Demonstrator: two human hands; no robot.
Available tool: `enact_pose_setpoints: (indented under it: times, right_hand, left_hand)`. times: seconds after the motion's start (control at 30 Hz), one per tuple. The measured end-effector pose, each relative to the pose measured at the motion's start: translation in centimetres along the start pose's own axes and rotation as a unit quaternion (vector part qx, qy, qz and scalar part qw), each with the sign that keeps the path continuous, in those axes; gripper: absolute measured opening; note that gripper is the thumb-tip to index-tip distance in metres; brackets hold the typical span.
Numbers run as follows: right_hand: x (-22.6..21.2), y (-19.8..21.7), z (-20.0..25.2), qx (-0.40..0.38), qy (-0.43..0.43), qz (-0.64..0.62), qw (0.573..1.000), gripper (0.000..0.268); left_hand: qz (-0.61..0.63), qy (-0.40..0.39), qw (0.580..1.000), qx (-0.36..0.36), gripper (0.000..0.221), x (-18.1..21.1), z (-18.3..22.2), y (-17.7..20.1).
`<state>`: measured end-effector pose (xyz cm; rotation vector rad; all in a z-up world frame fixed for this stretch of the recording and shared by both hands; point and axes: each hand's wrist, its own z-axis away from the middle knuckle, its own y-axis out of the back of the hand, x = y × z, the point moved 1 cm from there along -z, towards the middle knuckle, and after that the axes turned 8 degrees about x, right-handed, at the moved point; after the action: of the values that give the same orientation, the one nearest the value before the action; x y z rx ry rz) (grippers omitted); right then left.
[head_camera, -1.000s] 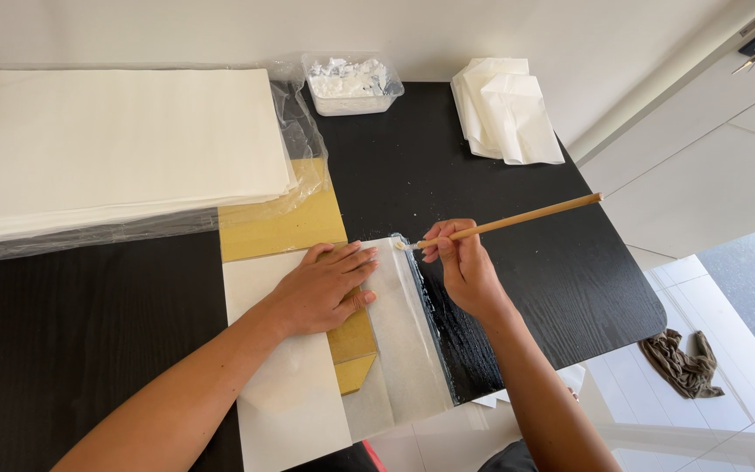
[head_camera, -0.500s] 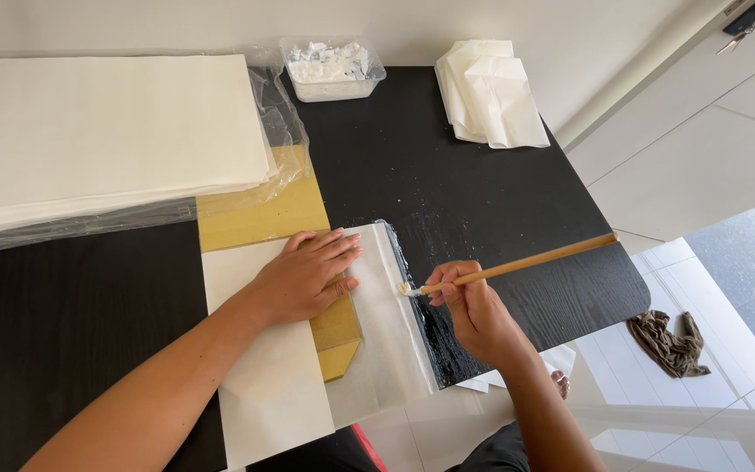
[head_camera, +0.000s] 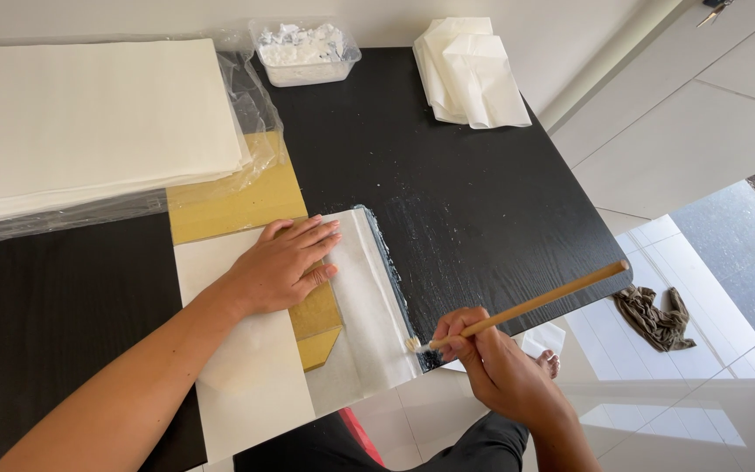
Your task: Assembling a paper bag by folding paper around a template and applying glue with a brush.
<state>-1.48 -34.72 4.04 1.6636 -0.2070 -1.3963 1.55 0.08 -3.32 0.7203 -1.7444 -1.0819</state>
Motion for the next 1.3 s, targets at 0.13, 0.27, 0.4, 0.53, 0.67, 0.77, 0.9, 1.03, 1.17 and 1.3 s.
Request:
enact_pose_setpoints:
  times: [0.13,0.27,0.4,0.53,0.67,0.77,0.9,1.03,1.17,1.3]
  right_hand:
    - [0.0,0.4,1.5,0.001,0.076,-0.002,0.997,0.019]
    - [-0.2,0.9,2.4,-0.019,0.047,0.040,0.998,0.023]
    - [-0.2,1.4,3.0,-0.045,0.021,0.039,0.998,0.030]
    - [-0.7,2.2,2.8,-0.011,-0.019,0.096,0.995,0.035]
    - [-0.9,2.2,1.3,0.039,0.109,-0.018,0.993,0.024]
    - [0.1,1.3,-0.3,0.015,0.093,-0.022,0.995,0.025]
    - [0.3,0.4,-1.8,0.012,0.057,-0.062,0.996,0.017]
    - [0.4,-0.3,-3.3,0.019,0.089,-0.066,0.994,0.011]
    - [-0.1,-0.3,-5.0,0.047,0.139,-0.076,0.986,0.006]
    - [-0.2,-0.9,-6.8,0.095,0.169,-0.109,0.975,0.004]
  left_hand:
    - [-0.001,-0.006,1.000,0.003,0.064,0.0,0.0,0.0]
    - [-0.003,-0.005,1.000,0.005,0.064,-0.1,0.1,-0.1]
    - [-0.004,-0.002,1.000,0.001,0.064,-0.1,0.0,-0.1]
    - [-0.003,-0.002,1.000,-0.004,0.064,-0.1,0.0,-0.1]
    - [-0.002,-0.003,1.000,0.003,0.064,-0.1,0.1,-0.2]
    - [-0.004,-0.006,1.000,0.010,0.064,-0.2,0.0,-0.2]
    - [0.005,0.000,1.000,0.002,0.064,0.0,0.0,-0.1]
    - [0.006,0.005,1.000,0.000,0.064,0.1,0.0,0.1]
    - [0.011,0.006,1.000,-0.006,0.064,0.1,0.0,0.1]
    - [0.013,0.053,0.996,-0.066,0.068,1.9,-0.1,2.8]
